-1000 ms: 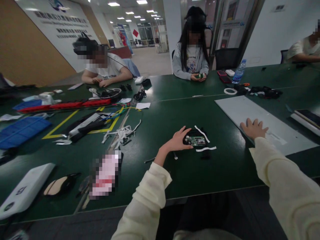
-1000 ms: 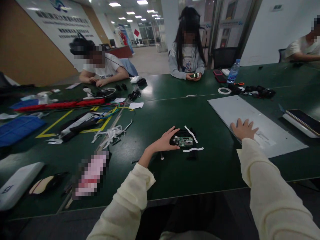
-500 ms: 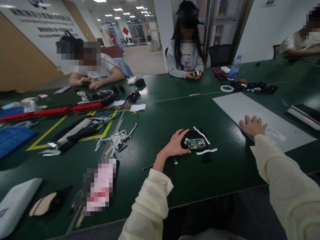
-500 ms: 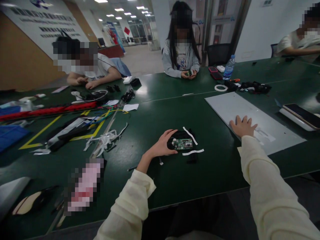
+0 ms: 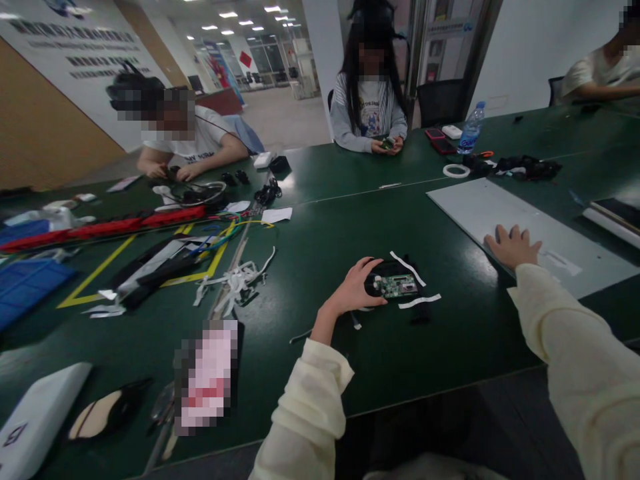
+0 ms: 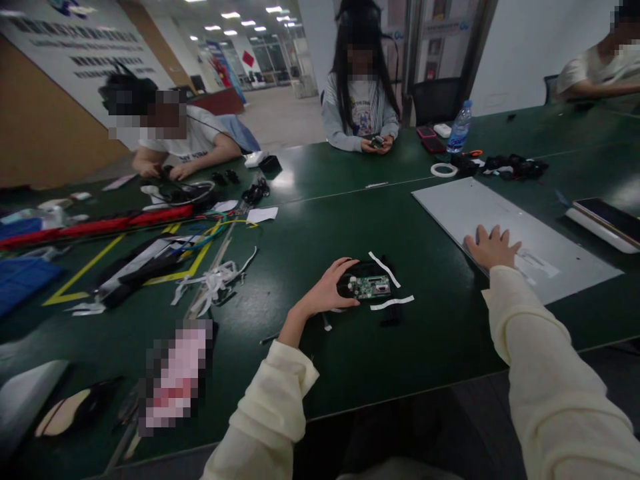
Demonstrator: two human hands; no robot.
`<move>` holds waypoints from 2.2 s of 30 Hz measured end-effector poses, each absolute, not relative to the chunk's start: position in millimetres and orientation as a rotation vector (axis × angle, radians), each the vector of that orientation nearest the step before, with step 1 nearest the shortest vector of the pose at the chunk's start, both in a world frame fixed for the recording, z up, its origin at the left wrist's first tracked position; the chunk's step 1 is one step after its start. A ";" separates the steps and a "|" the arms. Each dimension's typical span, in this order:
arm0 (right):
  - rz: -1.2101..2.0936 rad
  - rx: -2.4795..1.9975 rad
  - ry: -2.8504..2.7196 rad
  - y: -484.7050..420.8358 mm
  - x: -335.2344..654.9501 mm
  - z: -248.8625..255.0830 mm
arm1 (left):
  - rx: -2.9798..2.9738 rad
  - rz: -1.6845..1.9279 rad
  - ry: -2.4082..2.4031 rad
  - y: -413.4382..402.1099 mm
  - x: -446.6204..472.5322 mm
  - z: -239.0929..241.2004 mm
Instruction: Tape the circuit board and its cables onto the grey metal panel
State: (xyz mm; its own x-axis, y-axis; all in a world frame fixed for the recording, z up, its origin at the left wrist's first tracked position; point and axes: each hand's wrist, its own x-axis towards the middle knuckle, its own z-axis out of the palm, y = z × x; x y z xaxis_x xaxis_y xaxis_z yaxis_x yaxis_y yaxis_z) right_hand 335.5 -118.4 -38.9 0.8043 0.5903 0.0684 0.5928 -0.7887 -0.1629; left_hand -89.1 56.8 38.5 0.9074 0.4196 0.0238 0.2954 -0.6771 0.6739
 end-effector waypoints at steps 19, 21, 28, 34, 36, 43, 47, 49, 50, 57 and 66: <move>0.035 -2.810 -1.040 -119.4 327.7 -36.4 | 2.329 0.332 0.514 52.5 -84.3 44.0; 0.006 -2.796 -1.103 -120.7 322.1 -36.7 | 2.339 0.343 0.504 51.4 -83.0 47.0; -0.050 -2.758 -1.300 -123.6 299.4 -36.1 | 2.394 0.387 0.496 44.9 -80.1 56.0; -0.055 -2.701 -1.445 -124.0 278.6 -27.8 | 2.425 0.484 0.550 44.9 -79.9 60.4; -0.060 -2.674 -1.507 -122.3 270.5 -26.1 | 2.422 0.500 0.564 45.5 -81.1 62.1; -0.031 -2.548 -1.739 -109.0 243.6 -23.0 | 2.414 0.558 0.593 46.0 -86.5 68.6; 0.012 -2.461 -1.863 -103.0 230.8 -18.4 | 2.406 0.572 0.583 46.4 -89.2 71.2; 0.024 -2.417 -1.918 -101.5 225.3 -15.5 | 2.403 0.581 0.597 46.8 -90.6 72.6; 0.028 -2.392 -1.950 -101.1 222.9 -14.1 | 2.400 0.583 0.609 47.1 -91.3 73.5; 0.061 -2.185 -2.158 -100.2 208.7 -3.7 | 2.392 0.648 0.611 49.1 -96.5 81.6; 0.200 -1.826 -2.387 -102.4 188.9 11.4 | 2.408 0.615 0.601 48.0 -95.8 82.9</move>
